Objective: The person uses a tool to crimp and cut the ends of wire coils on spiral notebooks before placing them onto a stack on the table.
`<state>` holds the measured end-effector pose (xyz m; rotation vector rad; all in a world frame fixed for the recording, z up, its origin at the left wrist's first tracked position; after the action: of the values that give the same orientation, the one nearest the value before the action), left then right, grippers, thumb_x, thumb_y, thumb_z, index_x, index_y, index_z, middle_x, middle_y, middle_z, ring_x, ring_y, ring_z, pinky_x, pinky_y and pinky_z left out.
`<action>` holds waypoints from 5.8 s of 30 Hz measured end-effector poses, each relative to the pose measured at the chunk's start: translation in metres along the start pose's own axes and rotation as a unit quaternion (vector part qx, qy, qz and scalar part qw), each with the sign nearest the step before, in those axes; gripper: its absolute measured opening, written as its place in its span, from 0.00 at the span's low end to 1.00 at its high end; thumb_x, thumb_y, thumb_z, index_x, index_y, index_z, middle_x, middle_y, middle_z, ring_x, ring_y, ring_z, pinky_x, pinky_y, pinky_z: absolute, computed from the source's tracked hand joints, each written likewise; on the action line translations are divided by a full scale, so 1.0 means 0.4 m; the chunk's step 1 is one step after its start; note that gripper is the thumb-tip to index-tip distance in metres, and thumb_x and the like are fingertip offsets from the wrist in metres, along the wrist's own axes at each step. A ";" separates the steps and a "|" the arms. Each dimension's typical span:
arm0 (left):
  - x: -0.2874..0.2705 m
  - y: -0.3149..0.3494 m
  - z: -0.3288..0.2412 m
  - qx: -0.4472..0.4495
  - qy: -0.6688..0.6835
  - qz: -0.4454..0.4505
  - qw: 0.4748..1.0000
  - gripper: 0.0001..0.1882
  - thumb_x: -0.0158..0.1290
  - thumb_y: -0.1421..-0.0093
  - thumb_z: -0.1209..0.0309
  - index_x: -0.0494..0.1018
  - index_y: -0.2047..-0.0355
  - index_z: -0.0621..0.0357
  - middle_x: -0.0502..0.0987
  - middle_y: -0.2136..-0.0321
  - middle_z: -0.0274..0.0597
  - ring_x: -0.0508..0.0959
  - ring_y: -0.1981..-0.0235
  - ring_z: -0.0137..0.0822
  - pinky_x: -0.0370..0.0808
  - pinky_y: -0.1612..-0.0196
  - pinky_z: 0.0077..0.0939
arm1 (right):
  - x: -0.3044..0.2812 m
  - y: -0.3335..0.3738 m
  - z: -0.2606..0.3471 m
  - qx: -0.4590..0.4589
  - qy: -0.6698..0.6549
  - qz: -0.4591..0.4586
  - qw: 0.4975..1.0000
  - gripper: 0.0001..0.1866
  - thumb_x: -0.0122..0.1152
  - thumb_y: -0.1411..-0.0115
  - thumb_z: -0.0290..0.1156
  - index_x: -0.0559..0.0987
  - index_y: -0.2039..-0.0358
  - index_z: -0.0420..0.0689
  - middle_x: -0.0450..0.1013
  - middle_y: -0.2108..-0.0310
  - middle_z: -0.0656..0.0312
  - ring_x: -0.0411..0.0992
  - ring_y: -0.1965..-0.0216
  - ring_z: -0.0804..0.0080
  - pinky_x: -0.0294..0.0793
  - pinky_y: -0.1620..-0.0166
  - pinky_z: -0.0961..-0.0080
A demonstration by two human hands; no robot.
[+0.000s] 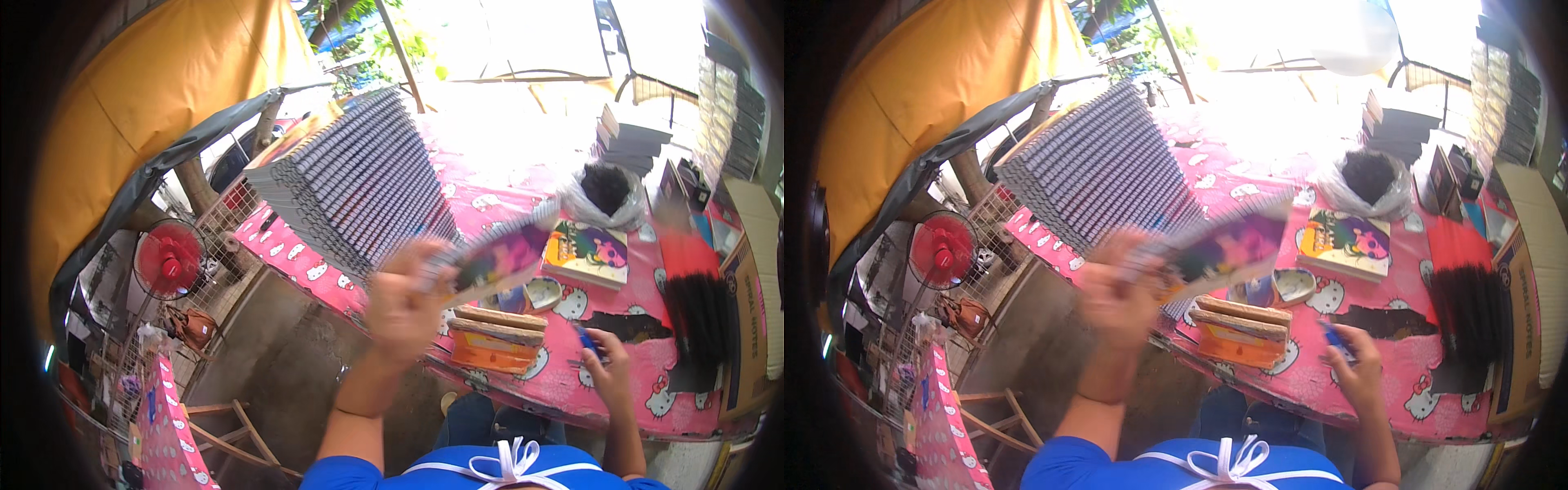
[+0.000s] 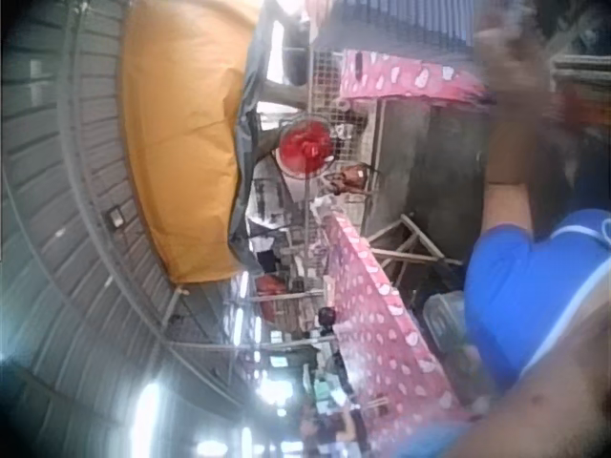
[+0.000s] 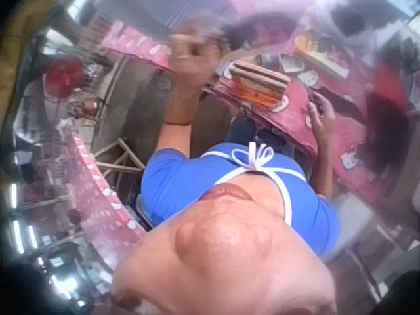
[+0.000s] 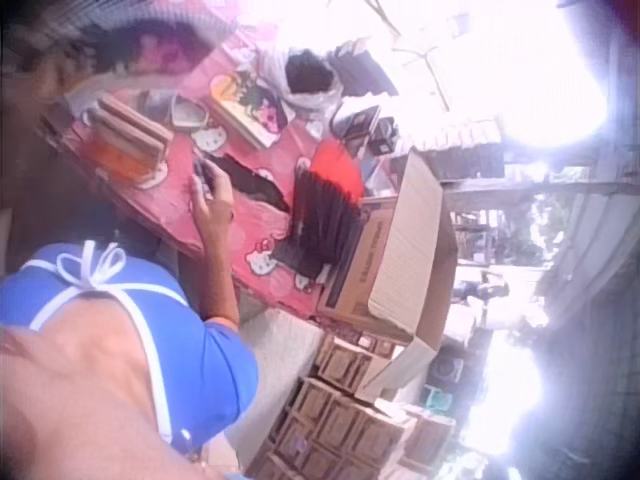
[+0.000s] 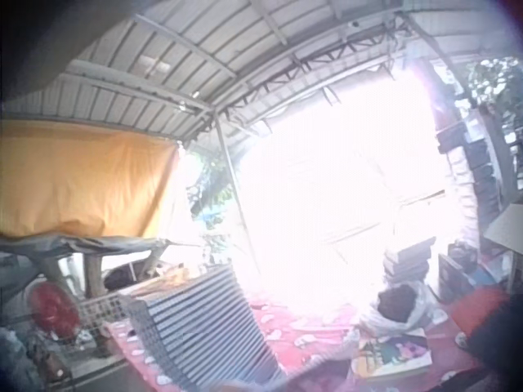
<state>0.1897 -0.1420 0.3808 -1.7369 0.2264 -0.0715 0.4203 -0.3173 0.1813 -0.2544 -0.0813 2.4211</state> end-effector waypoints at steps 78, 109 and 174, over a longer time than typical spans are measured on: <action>0.215 0.017 -0.246 -0.031 0.771 0.013 0.636 0.11 0.64 0.50 0.69 0.80 0.68 0.63 0.78 0.69 0.45 0.73 0.69 0.40 0.70 0.66 0.29 | -0.332 -0.113 -0.092 -0.133 0.278 -0.196 0.931 0.15 0.63 0.43 0.34 0.78 0.58 0.39 0.72 0.52 0.57 0.71 0.56 0.72 0.72 0.58 0.76; 0.343 0.302 0.022 -0.558 0.721 -0.050 0.408 0.39 0.28 0.34 0.44 0.45 0.35 0.65 0.50 0.35 0.56 0.53 0.35 0.51 0.47 0.34 0.47 | -0.494 -0.235 -0.162 -0.074 0.591 -0.206 0.777 0.10 0.55 0.45 0.28 0.76 0.62 0.40 0.70 0.65 0.47 0.72 0.61 0.49 0.71 0.59 0.58; 0.256 0.333 0.080 -0.290 -0.041 0.273 0.916 0.29 0.65 0.56 0.53 0.73 0.55 0.48 0.78 0.69 0.31 0.76 0.62 0.33 0.54 0.44 0.50 | 0.033 -0.270 0.044 -0.203 0.164 0.176 0.949 0.23 0.66 0.60 0.22 0.75 0.59 0.39 0.76 0.68 0.57 0.75 0.65 0.69 0.74 0.60 0.69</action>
<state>0.2806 -0.1520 0.2365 -2.1913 0.7190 0.5261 0.4761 -0.2265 0.2101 -0.9246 -0.4183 2.6558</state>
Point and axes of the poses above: each hand's wrist, its own y-axis away from the middle knuckle, its own x-axis out of the palm, z = x × y, the point moved 8 cm from there along -y, towards the middle knuckle
